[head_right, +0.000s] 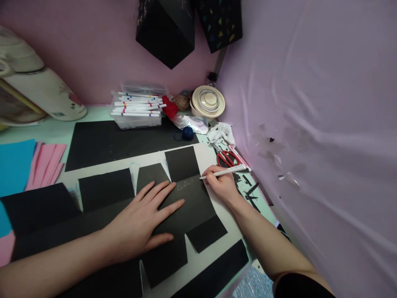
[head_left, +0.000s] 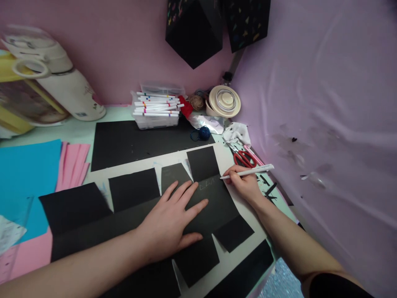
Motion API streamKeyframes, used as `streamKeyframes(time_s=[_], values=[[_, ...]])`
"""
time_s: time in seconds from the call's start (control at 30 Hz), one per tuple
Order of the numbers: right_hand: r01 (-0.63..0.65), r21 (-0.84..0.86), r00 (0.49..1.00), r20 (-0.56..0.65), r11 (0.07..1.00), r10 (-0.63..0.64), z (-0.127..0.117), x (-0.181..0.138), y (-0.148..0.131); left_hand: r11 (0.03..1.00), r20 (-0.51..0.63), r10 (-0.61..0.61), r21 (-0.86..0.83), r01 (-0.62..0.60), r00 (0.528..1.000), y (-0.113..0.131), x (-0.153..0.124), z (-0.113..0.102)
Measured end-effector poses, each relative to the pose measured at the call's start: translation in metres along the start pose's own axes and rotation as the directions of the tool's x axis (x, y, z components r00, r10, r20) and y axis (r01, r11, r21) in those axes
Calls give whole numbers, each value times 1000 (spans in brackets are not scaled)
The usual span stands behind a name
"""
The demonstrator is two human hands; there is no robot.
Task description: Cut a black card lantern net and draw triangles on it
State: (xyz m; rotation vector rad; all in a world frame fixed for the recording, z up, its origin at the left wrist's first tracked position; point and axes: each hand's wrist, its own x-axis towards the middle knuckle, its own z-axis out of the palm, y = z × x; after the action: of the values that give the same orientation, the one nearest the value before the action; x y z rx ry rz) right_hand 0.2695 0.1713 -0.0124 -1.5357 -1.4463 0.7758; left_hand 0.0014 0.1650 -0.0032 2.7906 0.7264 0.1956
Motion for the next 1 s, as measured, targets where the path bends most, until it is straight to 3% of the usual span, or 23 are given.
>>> streamKeyframes(time_s=[0.33, 0.6, 1.0], values=[[-8, 57, 1000, -15, 998, 9, 0, -2, 3, 1000, 32, -6, 2, 6, 999, 0, 1, -2], [64, -46, 997, 52, 997, -61, -2, -3, 3, 1000, -35, 2, -19, -3, 999, -1, -2, 3], [92, -104, 994, 76, 990, -84, -1, -2, 1, 1000, -36, -2, -16, 1, 999, 0, -1, 2]])
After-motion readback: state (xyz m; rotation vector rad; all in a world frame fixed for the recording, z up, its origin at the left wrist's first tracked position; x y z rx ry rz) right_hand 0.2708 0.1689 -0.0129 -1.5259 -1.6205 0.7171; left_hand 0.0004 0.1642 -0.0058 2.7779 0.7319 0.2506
